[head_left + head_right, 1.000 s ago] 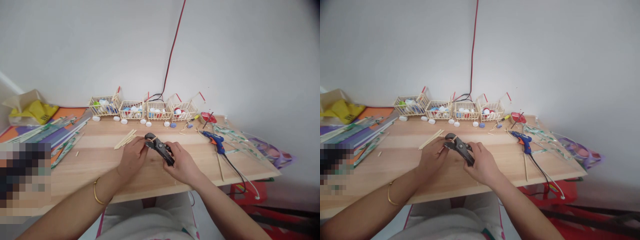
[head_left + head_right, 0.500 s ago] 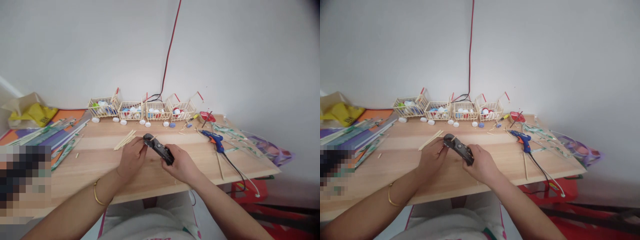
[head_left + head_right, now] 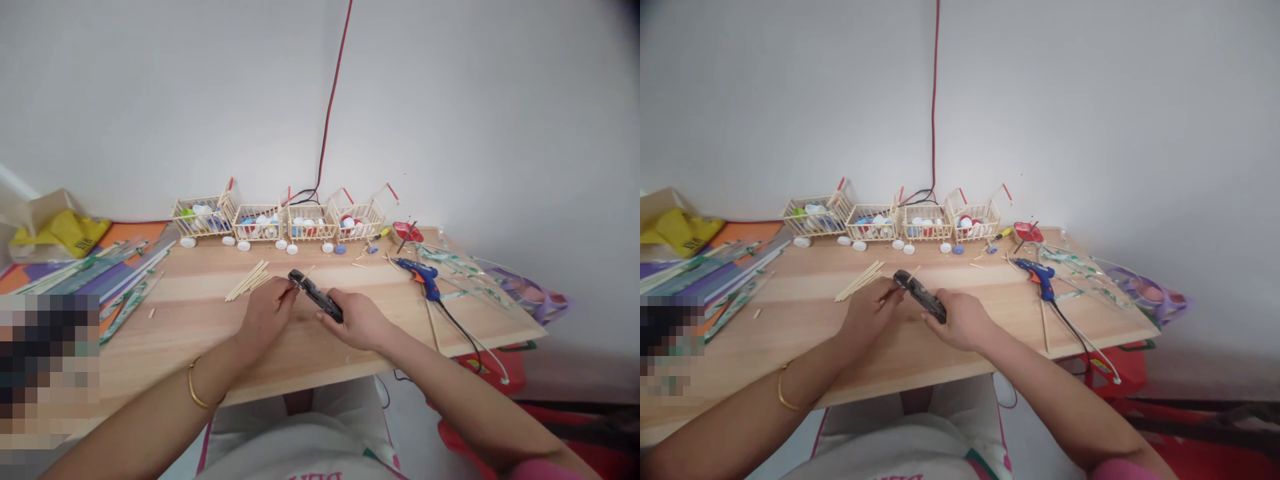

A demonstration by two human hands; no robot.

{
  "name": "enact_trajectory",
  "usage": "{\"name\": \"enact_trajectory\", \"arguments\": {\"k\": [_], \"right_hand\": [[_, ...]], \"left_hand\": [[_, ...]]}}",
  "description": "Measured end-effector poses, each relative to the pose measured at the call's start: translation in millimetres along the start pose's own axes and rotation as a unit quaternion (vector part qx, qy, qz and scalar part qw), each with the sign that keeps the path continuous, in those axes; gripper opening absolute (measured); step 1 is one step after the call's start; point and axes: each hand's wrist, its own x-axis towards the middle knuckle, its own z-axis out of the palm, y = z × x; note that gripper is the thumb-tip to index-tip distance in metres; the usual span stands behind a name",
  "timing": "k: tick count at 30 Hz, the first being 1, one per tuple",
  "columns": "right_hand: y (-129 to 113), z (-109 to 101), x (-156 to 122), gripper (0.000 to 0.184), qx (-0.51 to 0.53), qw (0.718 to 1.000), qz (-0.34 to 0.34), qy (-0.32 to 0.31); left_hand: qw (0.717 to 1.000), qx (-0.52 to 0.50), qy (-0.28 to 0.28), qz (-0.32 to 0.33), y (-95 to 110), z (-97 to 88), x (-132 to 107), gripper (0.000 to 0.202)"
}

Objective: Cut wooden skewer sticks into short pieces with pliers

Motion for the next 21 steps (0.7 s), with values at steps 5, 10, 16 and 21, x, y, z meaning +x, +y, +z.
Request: {"name": "enact_trajectory", "arguments": {"k": [5,10,16,21], "right_hand": [[10,1,2,0.026,0.041,0.997,-0.009,-0.058],[14,1,7,0.038,0.070,0.988,0.024,-0.135],[10,-15,18,0.037,0.075,0.980,0.019,-0.183],[16,-12,18,0.040,0.134,0.975,0.024,-0.173]], "left_hand": [[0.996,-0.037,-0.060,-0.061,-4,6.3,2,0.022],[0.991,-0.041,-0.096,-0.083,-7,10.7,3,0.026],[0.986,-0.050,-0.112,-0.113,-8,9.2,6,0.028],[0.976,-0.120,-0.102,-0.152,-12,8.0,7,0.029]]}}
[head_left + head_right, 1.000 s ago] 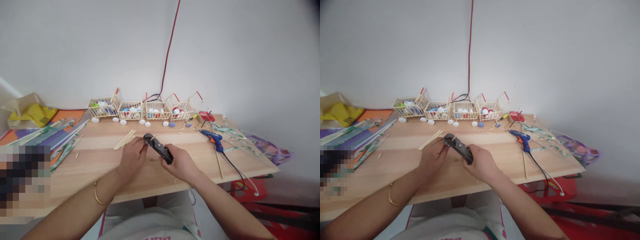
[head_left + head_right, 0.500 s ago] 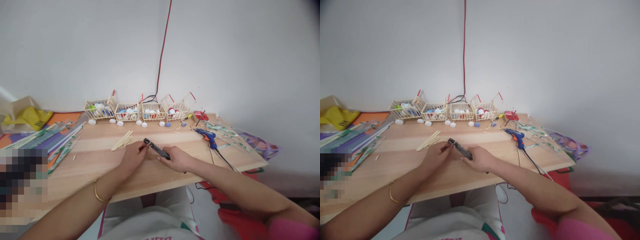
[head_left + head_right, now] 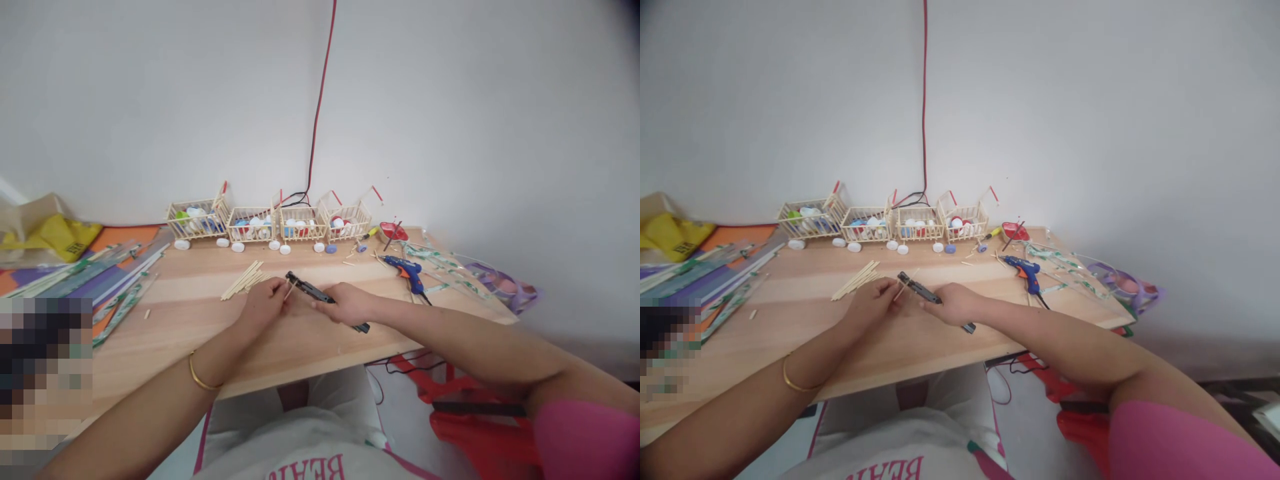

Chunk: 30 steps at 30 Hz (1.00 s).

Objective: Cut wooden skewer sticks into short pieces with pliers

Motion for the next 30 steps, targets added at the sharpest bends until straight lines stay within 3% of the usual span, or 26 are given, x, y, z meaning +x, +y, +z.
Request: {"name": "enact_trajectory", "arguments": {"k": [7,9,11,15,18,21,23,26,30], "right_hand": [[18,12,7,0.048,0.151,0.984,0.089,0.009],[16,15,11,0.046,0.233,0.966,0.114,0.007],[11,18,15,0.045,0.322,0.938,0.125,0.009],[1,24,21,0.045,0.422,0.896,0.131,0.043],[0,27,24,0.044,0.448,0.882,0.124,0.071],[1,30,26,0.044,0.442,0.883,0.126,0.093],[1,31,27,0.045,0.423,0.888,0.144,0.109],[-2,31,27,0.046,0.405,0.891,0.171,0.112],[-2,29,24,0.048,0.393,0.893,0.195,0.099]], "left_hand": [[0.992,-0.008,0.126,-0.004,-2,-4.3,4,0.021],[0.992,-0.009,0.128,-0.001,2,-3.5,1,0.020],[0.997,-0.023,0.071,0.004,9,-1.0,-4,0.024],[0.993,-0.046,-0.106,-0.001,28,7.7,-20,0.034],[0.978,-0.093,-0.174,-0.071,43,15.7,-32,0.041],[0.929,-0.200,-0.224,-0.218,51,26.9,-41,0.050],[0.886,-0.272,-0.252,-0.278,53,37.1,-45,0.053],[0.849,-0.342,-0.264,-0.304,54,53.3,-47,0.056],[0.836,-0.380,-0.236,-0.319,57,68.2,-47,0.057]]}}
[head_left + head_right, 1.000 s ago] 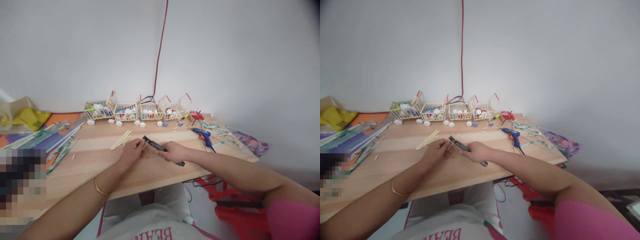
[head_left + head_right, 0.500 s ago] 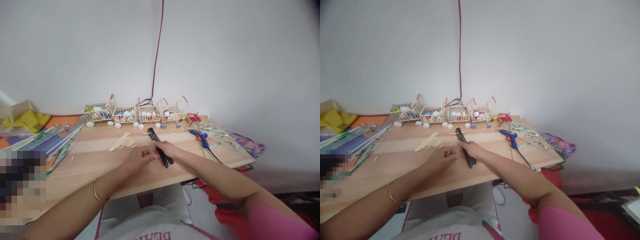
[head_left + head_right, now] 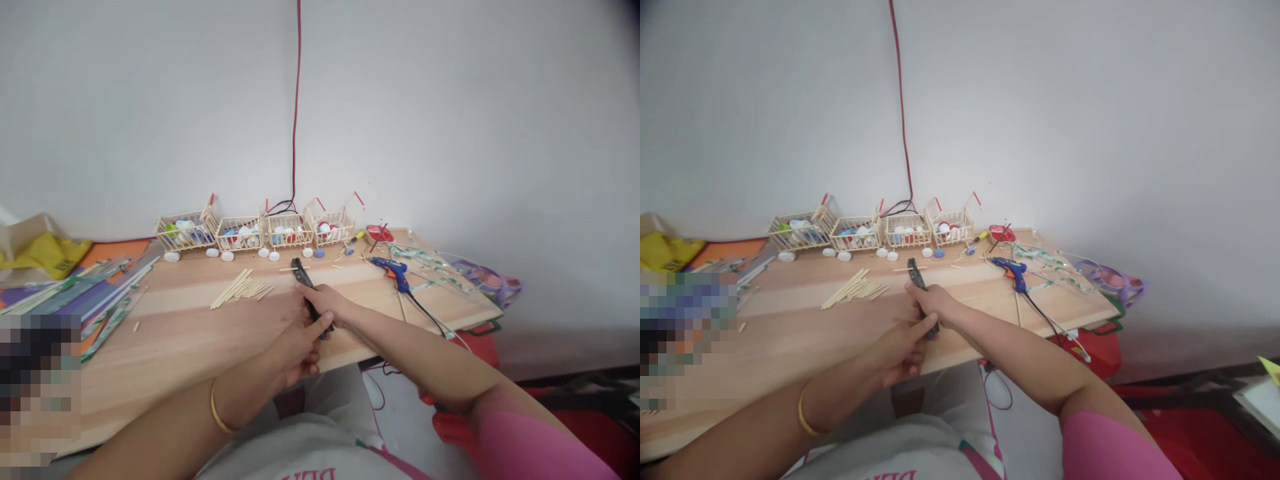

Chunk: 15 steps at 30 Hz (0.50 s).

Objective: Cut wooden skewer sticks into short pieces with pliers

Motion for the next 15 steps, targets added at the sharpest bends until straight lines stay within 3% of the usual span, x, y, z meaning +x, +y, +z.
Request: {"name": "enact_trajectory", "arguments": {"k": [12,15], "right_hand": [[-13,-21,-8,0.056,-0.092,0.990,0.064,-0.082],[-14,-29,-12,0.055,-0.069,0.975,0.082,-0.196]], "left_hand": [[0.999,-0.040,0.026,0.016,-2,28.8,-2,0.050],[0.997,-0.056,0.033,0.029,-5,31.0,-3,0.049]]}}
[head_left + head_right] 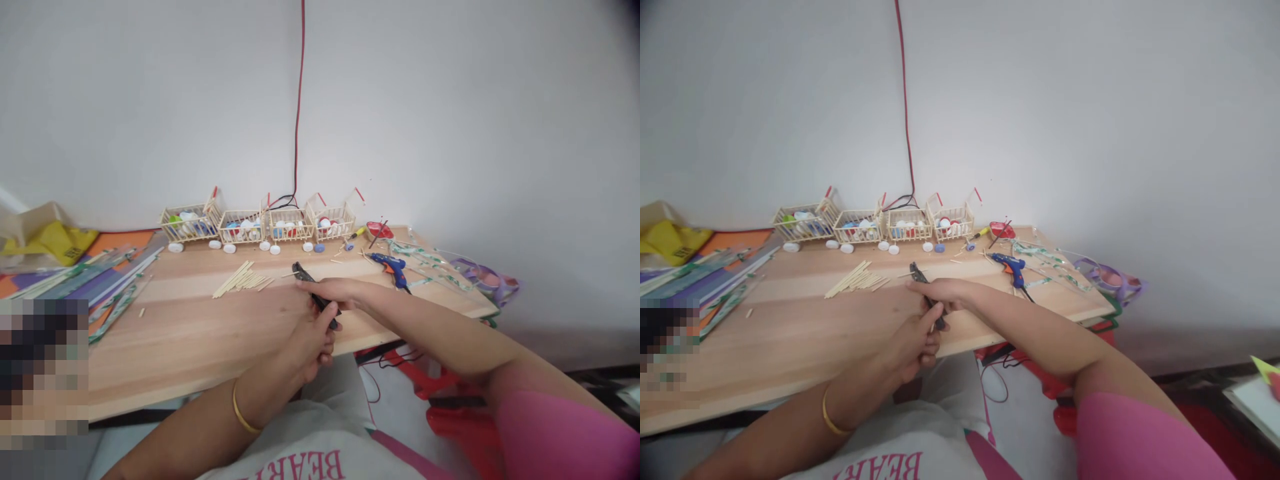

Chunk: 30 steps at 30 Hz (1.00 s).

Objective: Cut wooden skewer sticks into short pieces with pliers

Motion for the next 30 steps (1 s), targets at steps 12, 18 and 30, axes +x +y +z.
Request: {"name": "enact_trajectory", "arguments": {"k": [12,18,30], "right_hand": [[0,3,-13,0.048,-0.002,0.996,0.071,-0.048],[3,8,-12,0.041,-0.042,0.997,0.067,-0.006],[-1,4,-9,0.031,-0.087,0.993,0.075,0.020]], "left_hand": [[0.999,0.019,0.020,0.031,-11,5.6,5,0.045],[0.998,-0.012,0.038,0.041,-16,16.8,6,0.042],[0.998,-0.052,0.014,0.039,-21,18.0,9,0.038]]}}
